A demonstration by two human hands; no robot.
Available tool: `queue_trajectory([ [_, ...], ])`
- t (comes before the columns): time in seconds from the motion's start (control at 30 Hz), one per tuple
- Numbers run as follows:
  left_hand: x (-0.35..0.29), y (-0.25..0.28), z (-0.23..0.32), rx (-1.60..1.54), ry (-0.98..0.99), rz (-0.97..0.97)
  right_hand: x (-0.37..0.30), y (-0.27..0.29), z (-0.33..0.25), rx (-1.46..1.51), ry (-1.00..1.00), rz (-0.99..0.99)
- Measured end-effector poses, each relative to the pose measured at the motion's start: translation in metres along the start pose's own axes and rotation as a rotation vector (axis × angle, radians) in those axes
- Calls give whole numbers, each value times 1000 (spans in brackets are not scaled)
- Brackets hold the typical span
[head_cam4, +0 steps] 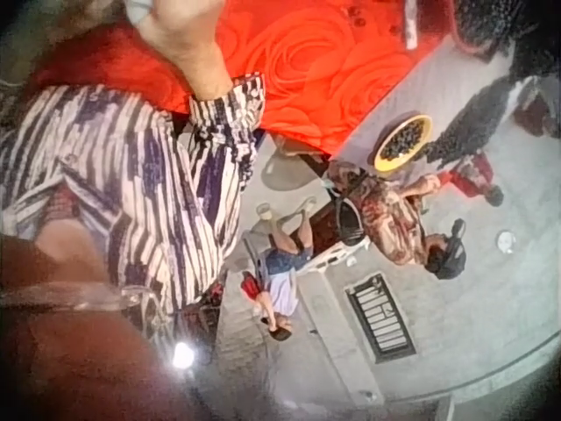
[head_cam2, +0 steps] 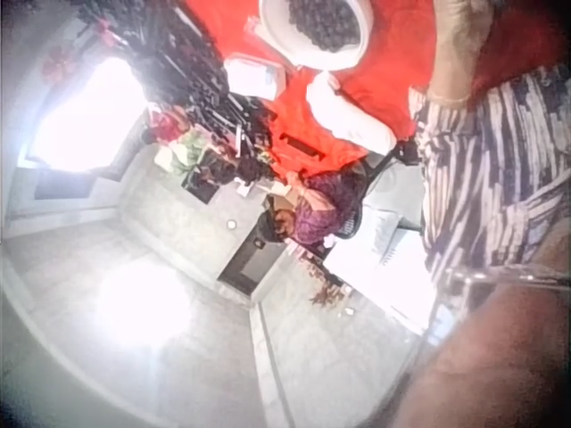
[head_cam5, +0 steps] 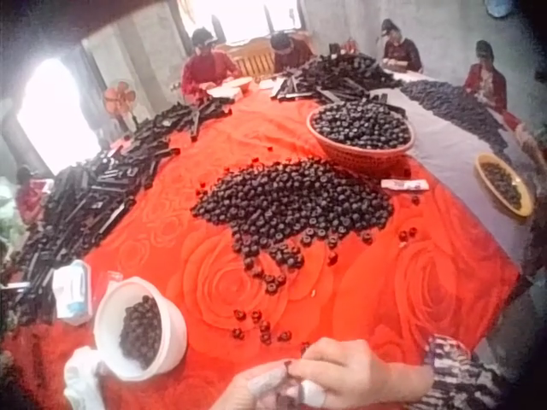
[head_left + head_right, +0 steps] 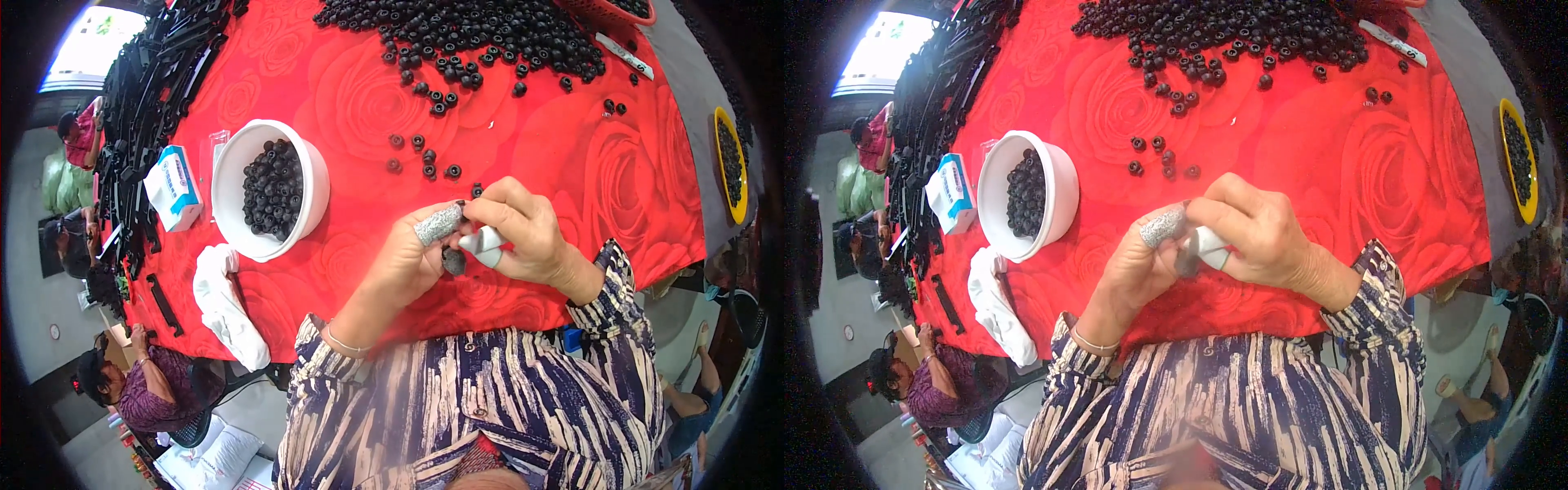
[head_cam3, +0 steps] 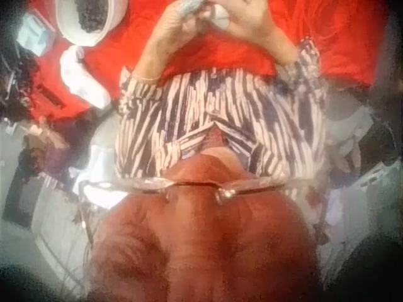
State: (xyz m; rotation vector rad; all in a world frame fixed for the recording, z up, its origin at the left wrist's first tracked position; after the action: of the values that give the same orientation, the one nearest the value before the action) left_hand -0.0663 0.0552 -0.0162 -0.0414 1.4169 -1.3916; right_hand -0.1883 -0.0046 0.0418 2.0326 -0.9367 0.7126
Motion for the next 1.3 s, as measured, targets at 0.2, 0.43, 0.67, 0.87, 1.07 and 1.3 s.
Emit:
queue_trajectory([
  [0.2,3,2,-4,-20,40,-163,-2,2,0,-74,-23,20],
  [0.43,0,-1,-2,3,-21,-166,-1,0,-2,-64,-54,-40],
  [0.67,0,7,-6,9,9,-229,-1,-7,3,192,-112,-104],
  [0.87,-18,-2,5,358,125,-128,-6,-6,6,360,-102,-175],
  [1.07,-15,5,-2,267,32,-203,1,-8,0,340,-65,-178],
  [1.3,-11,6,-3,120,76,-232,1,-3,1,302,-126,-173],
])
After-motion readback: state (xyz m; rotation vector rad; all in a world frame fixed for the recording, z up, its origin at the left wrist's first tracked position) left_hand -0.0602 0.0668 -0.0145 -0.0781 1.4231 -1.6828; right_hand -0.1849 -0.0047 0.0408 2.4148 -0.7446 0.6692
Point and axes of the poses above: each hand's wrist, its own x-axis towards the middle knuckle, its own y-axis out of the back of the hand, z = x × y, the point moved 5 cm from there along x, towards the middle knuckle, and after that the axes turned 15 degrees about y, right-handed, at the moved point
